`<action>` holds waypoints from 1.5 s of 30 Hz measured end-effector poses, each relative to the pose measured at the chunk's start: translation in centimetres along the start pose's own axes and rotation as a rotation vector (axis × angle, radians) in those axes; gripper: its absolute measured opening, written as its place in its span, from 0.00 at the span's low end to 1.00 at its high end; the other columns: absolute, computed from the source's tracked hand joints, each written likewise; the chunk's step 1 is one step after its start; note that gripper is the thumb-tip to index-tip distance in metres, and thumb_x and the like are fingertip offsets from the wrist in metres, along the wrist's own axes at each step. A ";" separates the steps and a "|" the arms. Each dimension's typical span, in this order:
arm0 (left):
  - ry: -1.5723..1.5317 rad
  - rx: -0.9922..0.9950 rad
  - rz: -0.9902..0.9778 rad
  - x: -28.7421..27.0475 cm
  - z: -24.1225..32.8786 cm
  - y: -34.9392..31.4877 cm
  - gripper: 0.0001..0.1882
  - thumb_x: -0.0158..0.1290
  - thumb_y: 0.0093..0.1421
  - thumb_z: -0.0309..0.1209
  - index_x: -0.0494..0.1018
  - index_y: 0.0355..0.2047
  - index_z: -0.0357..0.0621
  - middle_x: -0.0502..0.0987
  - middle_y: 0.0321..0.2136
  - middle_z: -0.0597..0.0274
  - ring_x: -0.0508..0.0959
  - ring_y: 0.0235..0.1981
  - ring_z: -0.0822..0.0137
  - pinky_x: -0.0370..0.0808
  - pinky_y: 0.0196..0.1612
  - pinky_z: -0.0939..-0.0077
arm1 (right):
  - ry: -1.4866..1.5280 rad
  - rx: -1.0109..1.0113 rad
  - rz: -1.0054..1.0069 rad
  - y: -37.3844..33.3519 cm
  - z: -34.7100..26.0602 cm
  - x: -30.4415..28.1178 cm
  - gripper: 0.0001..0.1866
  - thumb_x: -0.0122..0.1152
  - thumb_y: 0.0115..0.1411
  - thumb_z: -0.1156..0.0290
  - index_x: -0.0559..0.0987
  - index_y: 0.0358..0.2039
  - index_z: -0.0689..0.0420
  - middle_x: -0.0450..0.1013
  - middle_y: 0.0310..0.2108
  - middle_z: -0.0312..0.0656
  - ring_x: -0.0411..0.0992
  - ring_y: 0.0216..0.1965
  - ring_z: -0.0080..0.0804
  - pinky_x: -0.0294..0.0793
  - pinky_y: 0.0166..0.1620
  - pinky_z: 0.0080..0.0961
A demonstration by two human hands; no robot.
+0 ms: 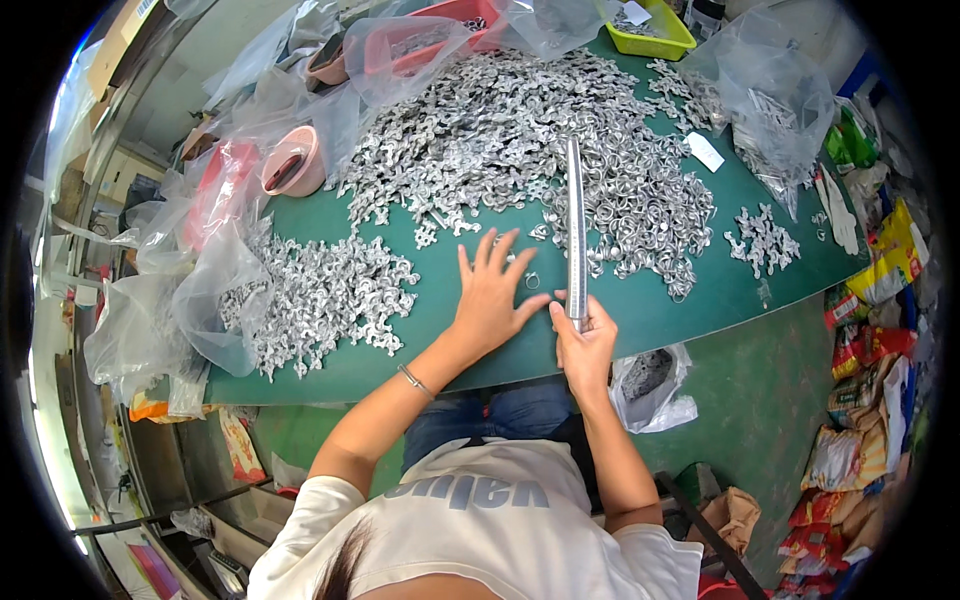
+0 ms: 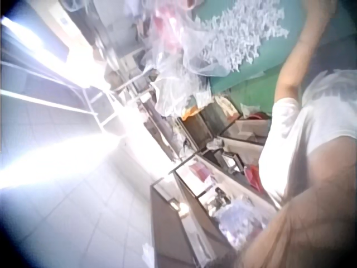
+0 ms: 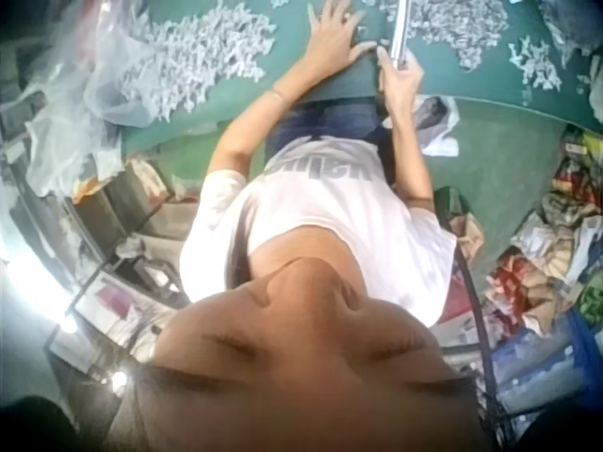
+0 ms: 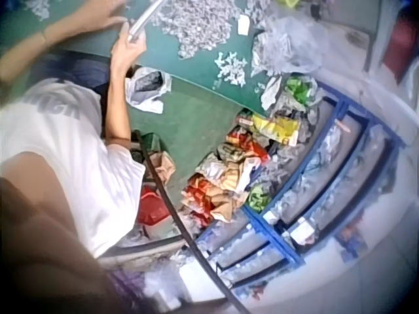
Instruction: The person picks up metal ring components from a table, slides them onto a tapered sizing tool one at a time, and then places them into a small bag.
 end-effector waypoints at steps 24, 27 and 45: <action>0.018 0.155 -0.048 0.4 -2.4 -1.0 0.18 0.55 0.47 0.30 0.68 0.39 0.43 0.65 0.42 0.51 0.64 0.45 0.52 0.58 0.48 0.58 | -0.006 0.007 -0.029 -2.6 -0.3 -2.7 0.10 0.57 0.53 0.78 0.73 0.36 0.63 0.64 0.14 0.30 0.56 0.07 0.12 0.50 0.10 0.12; 0.035 0.062 -0.053 0.8 -4.4 -1.4 0.15 0.56 0.48 0.30 0.69 0.38 0.43 0.66 0.38 0.53 0.66 0.40 0.53 0.61 0.44 0.59 | 0.022 -0.009 -0.065 -2.7 0.0 -2.3 0.10 0.57 0.53 0.78 0.73 0.37 0.63 0.64 0.14 0.31 0.56 0.07 0.12 0.50 0.10 0.12; -0.308 -0.080 0.116 -1.0 -5.8 -1.8 0.11 0.58 0.44 0.24 0.72 0.29 0.40 0.71 0.35 0.58 0.70 0.36 0.58 0.64 0.42 0.70 | -0.024 0.032 -0.049 -3.0 -0.6 -2.3 0.09 0.56 0.53 0.78 0.73 0.35 0.64 0.63 0.14 0.29 0.55 0.07 0.11 0.50 0.10 0.12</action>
Point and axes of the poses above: each hand's wrist, its own y-axis towards the middle knuckle, its own x-axis out of the palm, z = x × y, the point moved 7 cm from there along y, towards the middle knuckle
